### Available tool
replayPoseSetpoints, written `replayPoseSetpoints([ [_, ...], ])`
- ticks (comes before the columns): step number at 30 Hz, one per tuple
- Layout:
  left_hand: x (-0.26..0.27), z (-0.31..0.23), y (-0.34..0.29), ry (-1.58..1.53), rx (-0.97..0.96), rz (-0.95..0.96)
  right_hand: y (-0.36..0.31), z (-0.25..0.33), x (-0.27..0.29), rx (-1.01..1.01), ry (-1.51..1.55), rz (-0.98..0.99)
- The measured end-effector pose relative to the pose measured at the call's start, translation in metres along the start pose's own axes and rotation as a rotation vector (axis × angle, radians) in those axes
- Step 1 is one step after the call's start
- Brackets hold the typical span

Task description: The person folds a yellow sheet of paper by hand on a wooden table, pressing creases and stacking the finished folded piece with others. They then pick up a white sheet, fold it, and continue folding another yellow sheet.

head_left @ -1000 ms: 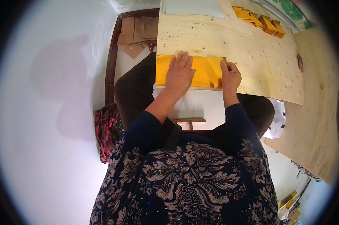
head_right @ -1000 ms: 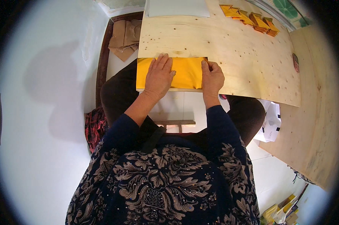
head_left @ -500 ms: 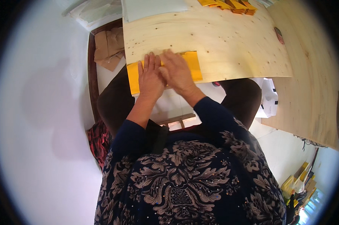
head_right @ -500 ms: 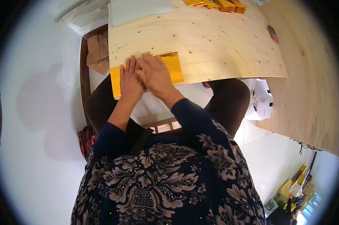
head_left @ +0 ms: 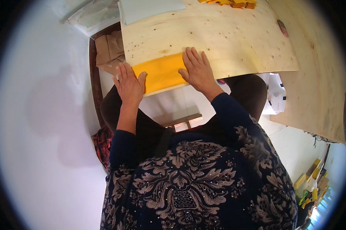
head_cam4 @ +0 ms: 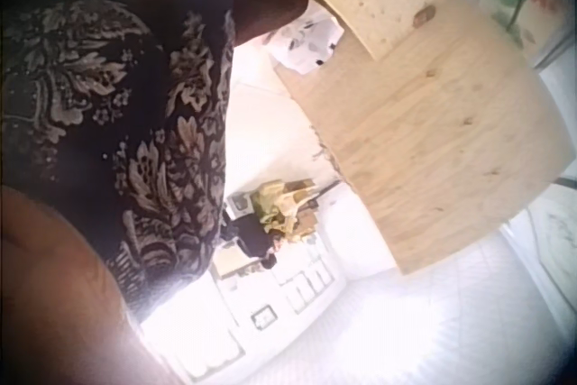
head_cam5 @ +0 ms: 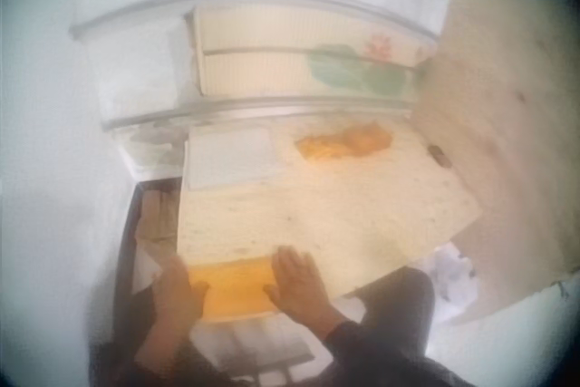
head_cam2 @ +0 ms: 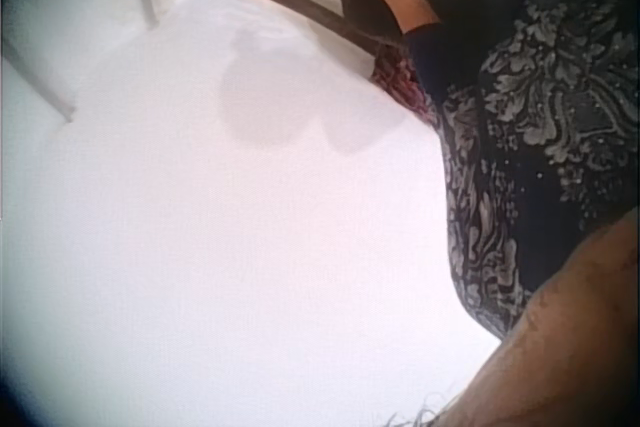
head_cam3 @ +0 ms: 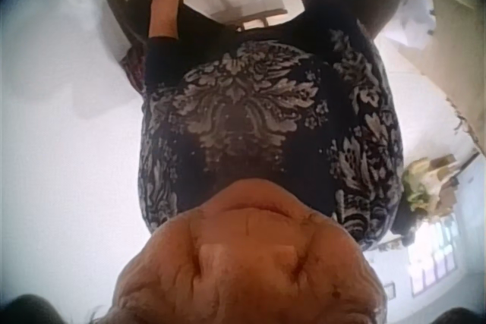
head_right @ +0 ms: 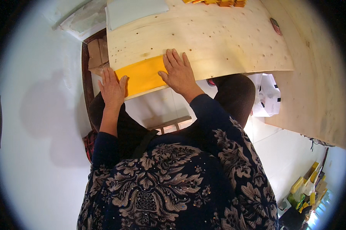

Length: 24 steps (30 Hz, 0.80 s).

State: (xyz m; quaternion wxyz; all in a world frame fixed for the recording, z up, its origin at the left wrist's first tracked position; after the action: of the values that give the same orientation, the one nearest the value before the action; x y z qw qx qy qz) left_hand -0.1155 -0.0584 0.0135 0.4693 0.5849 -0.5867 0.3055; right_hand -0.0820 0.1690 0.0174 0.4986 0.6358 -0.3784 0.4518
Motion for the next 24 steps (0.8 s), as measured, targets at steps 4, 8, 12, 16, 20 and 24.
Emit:
replayPoseSetpoints([
  [4, 0.003, -0.068, -0.012, -0.134, -0.299, -0.036, -0.004, -0.001, 0.005, -0.039, -0.005, -0.023],
  [8, -0.036, -0.136, -0.042, -0.319, -0.496, 0.25, -0.013, -0.001, 0.004, -0.089, 0.02, 0.015],
  [12, -0.05, -0.132, -0.043, -0.102, -0.495, 0.308, -0.019, -0.013, -0.001, 0.066, 0.029, 0.08],
  [16, -0.046, -0.132, -0.042, -0.105, -0.509, 0.298, -0.022, -0.035, 0.006, 0.22, 0.037, 0.019],
  [20, -0.042, -0.145, -0.044, -0.142, -0.486, 0.284, -0.024, -0.04, 0.003, 0.219, 0.056, 0.011],
  [24, -0.049, -0.167, -0.047, -0.124, -0.575, 0.329, -0.026, -0.038, 0.006, 0.157, 0.11, -0.005],
])
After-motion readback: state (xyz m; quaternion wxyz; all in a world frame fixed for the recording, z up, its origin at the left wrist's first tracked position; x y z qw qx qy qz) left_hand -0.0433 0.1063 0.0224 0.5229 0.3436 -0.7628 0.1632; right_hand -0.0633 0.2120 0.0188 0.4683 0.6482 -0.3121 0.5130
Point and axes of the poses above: each hand's wrist, its own y-axis towards the middle knuckle, its own x-axis out of the back of the hand, z = x × y, the point moved 10 cm from there along y, towards the middle knuckle, and after that the axes turned 12 degrees about -y, right-handed, at the moved point
